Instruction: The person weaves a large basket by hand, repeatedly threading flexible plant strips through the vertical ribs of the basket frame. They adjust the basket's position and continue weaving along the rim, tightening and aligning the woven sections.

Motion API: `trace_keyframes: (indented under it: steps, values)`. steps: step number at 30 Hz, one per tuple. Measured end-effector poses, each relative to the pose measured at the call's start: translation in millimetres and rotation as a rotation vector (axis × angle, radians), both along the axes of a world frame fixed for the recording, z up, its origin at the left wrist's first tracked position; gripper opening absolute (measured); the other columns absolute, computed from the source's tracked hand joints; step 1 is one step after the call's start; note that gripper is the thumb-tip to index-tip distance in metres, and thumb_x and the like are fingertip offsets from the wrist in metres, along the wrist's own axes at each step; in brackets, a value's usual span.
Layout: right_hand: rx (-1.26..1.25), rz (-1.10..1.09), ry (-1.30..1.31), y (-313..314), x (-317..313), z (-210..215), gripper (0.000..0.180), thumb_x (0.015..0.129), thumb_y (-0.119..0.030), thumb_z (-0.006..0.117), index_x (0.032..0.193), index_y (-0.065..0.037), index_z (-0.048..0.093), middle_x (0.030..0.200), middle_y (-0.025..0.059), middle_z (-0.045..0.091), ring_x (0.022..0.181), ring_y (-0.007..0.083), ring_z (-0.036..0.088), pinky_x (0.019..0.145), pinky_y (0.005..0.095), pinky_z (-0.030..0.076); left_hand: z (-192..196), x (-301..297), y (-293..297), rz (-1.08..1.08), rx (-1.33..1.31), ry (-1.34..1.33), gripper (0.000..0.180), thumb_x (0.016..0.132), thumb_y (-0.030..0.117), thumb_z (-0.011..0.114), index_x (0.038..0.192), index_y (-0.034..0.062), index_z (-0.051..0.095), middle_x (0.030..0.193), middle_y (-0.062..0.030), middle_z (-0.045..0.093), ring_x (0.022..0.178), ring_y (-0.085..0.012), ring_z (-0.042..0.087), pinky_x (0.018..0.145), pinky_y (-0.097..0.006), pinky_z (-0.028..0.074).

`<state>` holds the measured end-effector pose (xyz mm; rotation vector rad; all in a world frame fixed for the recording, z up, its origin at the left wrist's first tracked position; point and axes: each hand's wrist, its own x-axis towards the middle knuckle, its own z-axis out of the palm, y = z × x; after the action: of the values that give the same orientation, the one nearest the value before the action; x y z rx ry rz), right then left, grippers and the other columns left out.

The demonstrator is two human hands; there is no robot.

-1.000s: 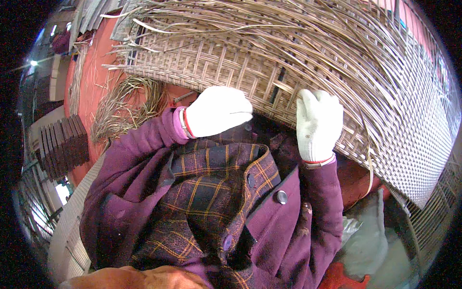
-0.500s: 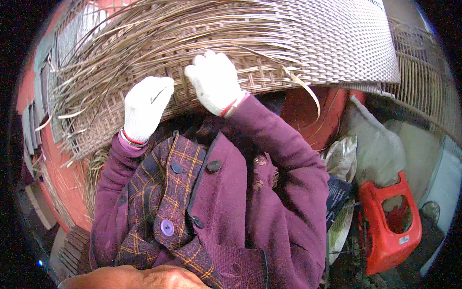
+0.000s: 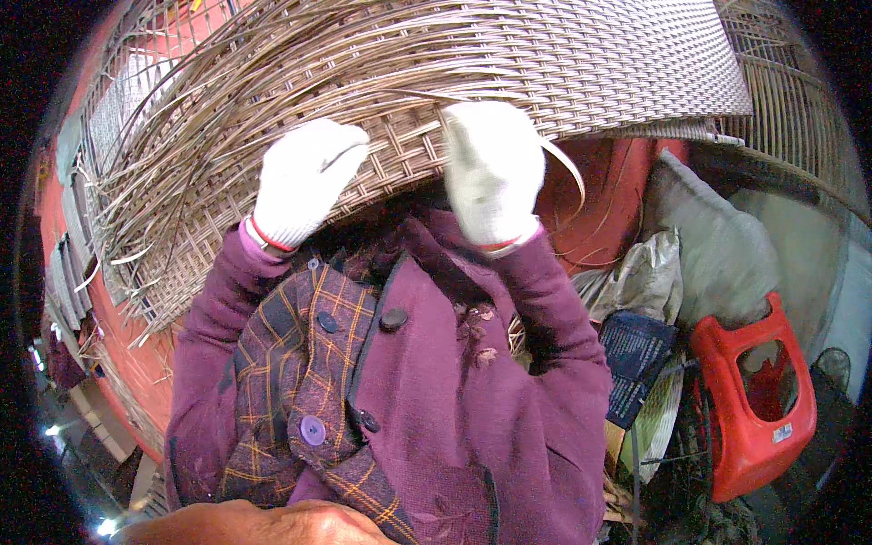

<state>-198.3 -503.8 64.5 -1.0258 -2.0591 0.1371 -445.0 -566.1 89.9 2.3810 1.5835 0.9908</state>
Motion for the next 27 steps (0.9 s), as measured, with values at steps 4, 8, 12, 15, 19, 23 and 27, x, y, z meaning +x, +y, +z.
trace_keyframes:
  steps: [4, 8, 12, 15, 19, 23, 27]
  values:
    - [-0.124, -0.163, -0.164, 17, 38, -9, 0.02, 0.087, -0.002, 0.083, 0.106, -0.008, 0.076, 0.098, 0.0086, 0.073, 0.094, 0.0276, 0.071, 0.085, 0.0389, 0.057, -17, 21, 24, -0.064, 0.013, 0.107, 0.016, 0.097, 0.019, 0.076, 0.109, 0.0074, 0.077, 0.096, -0.0116, 0.073, 0.087, -0.0326, 0.072, 0.078, -0.042, 0.059]
    - [-0.255, -0.053, -0.053, 27, 47, -16, 0.016, 0.088, -0.004, 0.082, 0.102, -0.007, 0.075, 0.095, 0.0089, 0.071, 0.088, 0.0274, 0.07, 0.082, 0.0364, 0.056, -28, 34, 39, -0.025, -0.091, 0.242, 0.019, 0.1, 0.026, 0.071, 0.107, 0.0094, 0.075, 0.092, -0.0102, 0.07, 0.086, -0.0319, 0.071, 0.076, -0.043, 0.057]
    - [-0.309, 0.044, -0.06, 39, 53, -16, 0.013, 0.086, -0.009, 0.083, 0.095, -0.009, 0.073, 0.091, 0.0098, 0.069, 0.087, 0.0312, 0.07, 0.079, 0.0391, 0.056, -31, 37, 54, -0.053, -0.168, 0.247, 0.021, 0.099, 0.031, 0.068, 0.1, 0.0113, 0.075, 0.093, -0.0108, 0.071, 0.089, -0.0341, 0.071, 0.079, -0.047, 0.057]
    - [-0.519, 0.046, -0.012, 46, 58, -13, 0.011, 0.088, -0.013, 0.081, 0.094, -0.008, 0.073, 0.09, 0.0103, 0.07, 0.086, 0.032, 0.07, 0.08, 0.0403, 0.056, -31, 39, 60, -0.083, -0.16, 0.233, 0.019, 0.097, 0.029, 0.069, 0.098, 0.0109, 0.075, 0.091, -0.0111, 0.07, 0.088, -0.0349, 0.071, 0.079, -0.048, 0.057]
    - [-0.44, 0.083, -0.255, 54, 59, -8, 0.013, 0.089, -0.017, 0.081, 0.097, -0.007, 0.076, 0.092, 0.0126, 0.074, 0.09, 0.0336, 0.072, 0.083, 0.042, 0.056, -32, 44, 61, -0.079, -0.147, 0.206, 0.018, 0.094, 0.026, 0.069, 0.101, 0.0101, 0.075, 0.098, -0.011, 0.072, 0.095, -0.0342, 0.071, 0.084, -0.046, 0.058]
    - [-0.631, 0.179, -0.3, 69, 62, 3, 0.015, 0.09, -0.019, 0.08, 0.097, -0.005, 0.078, 0.089, 0.0166, 0.075, 0.089, 0.0371, 0.074, 0.083, 0.044, 0.057, -36, 46, 65, -0.089, -0.152, 0.196, 0.02, 0.093, 0.024, 0.069, 0.106, 0.0095, 0.076, 0.103, -0.0118, 0.073, 0.1, -0.0353, 0.071, 0.087, -0.046, 0.058]
    - [-0.719, 0.253, -0.341, 81, 66, 6, 0.021, 0.091, -0.02, 0.077, 0.102, -0.003, 0.081, 0.091, 0.021, 0.077, 0.088, 0.0387, 0.077, 0.083, 0.0438, 0.059, -43, 45, 69, -0.106, -0.135, 0.158, 0.022, 0.093, 0.02, 0.069, 0.111, 0.0092, 0.076, 0.104, -0.0135, 0.073, 0.099, -0.0368, 0.071, 0.087, -0.047, 0.058]
